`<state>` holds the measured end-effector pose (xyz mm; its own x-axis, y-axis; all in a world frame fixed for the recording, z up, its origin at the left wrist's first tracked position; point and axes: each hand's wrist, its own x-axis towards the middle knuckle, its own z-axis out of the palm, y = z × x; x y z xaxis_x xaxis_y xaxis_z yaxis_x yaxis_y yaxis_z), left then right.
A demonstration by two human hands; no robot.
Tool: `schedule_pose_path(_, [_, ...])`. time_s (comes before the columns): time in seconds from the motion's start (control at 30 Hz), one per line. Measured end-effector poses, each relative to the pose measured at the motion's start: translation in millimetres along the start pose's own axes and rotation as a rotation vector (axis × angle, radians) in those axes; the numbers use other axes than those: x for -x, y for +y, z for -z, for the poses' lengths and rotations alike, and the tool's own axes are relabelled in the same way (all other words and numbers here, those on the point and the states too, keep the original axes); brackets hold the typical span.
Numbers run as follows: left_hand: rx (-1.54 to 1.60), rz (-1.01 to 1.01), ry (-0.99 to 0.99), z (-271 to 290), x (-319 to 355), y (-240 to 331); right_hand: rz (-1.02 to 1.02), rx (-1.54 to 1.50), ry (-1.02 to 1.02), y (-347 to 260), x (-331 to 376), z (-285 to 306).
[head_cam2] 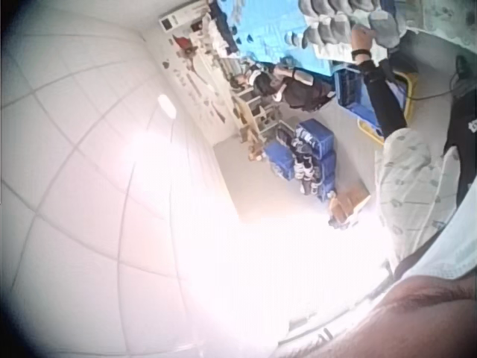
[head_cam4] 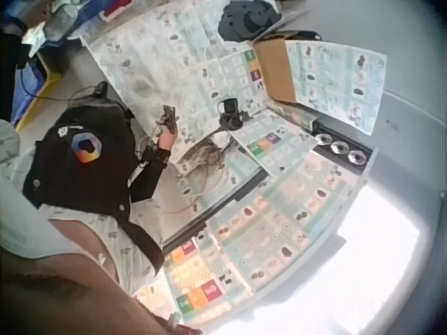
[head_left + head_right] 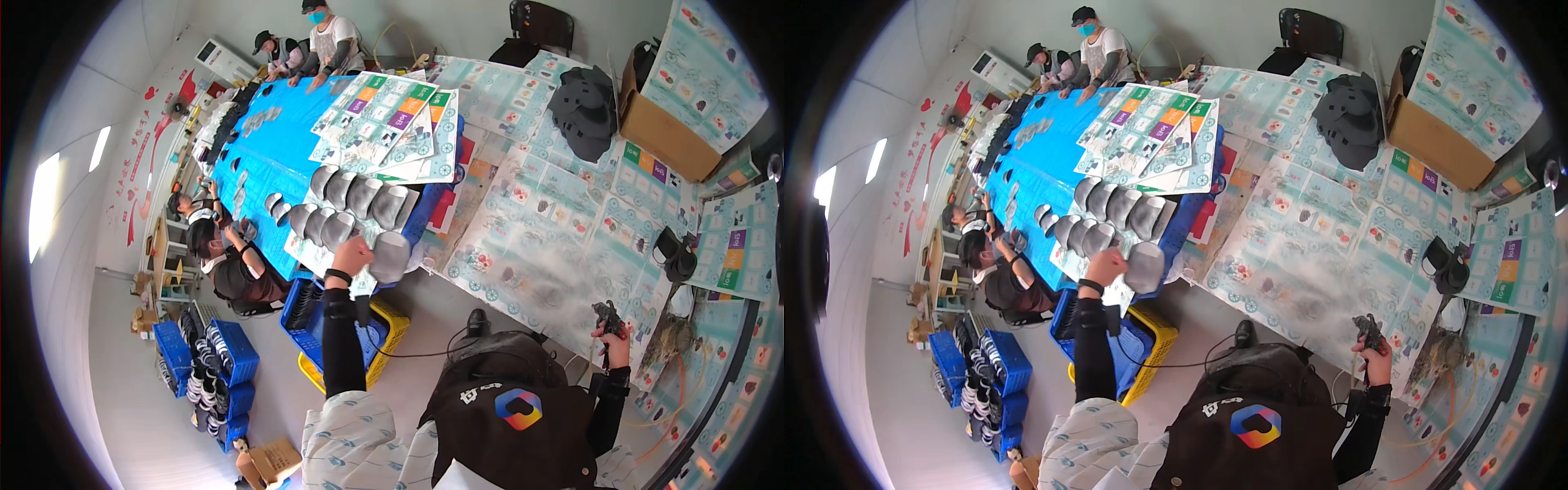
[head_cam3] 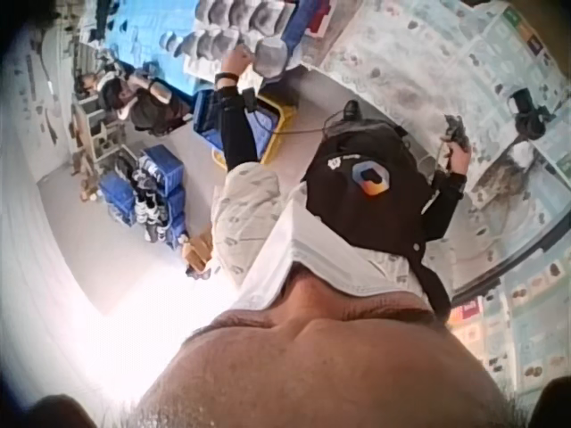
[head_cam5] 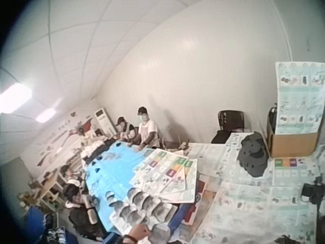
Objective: Manually assemble and glue shoe components in a factory setting.
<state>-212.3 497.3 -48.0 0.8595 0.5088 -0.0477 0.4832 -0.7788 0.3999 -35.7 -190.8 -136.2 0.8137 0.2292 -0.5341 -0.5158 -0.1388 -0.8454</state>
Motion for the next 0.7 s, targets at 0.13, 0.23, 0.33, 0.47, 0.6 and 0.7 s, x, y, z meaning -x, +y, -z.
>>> schedule_pose_path(0.13, [-0.135, 0.049, -0.114, 25.2, -38.9, -66.3, 0.029, -0.004, 0.077, 1.0, 18.0, -19.6])
schedule_pose_path(0.23, [-0.063, 0.018, -0.098, 15.7, -55.7, -83.8, 0.053, 0.014, 0.137, 2.3, 37.3, -36.1])
schedule_pose_path(0.33, [0.077, 0.066, -0.068, 8.2, -53.3, -117.4, 0.053, 0.044, 0.156, -4.8, 53.7, -57.0])
schedule_pose_path(0.47, [-0.105, 0.046, 0.18, -8.7, -30.7, -127.2, 0.038, 0.016, 0.228, 14.2, 72.9, -57.9])
schedule_pose_path(0.6, [-0.024, 0.04, 0.411, -39.9, -17.6, -60.3, -0.028, 0.039, 0.462, 38.2, 111.2, -29.5])
schedule_pose_path(0.7, [0.534, -0.082, 0.358, -90.1, 27.5, -127.3, -0.039, 0.387, 0.364, 104.4, 67.7, 17.4])
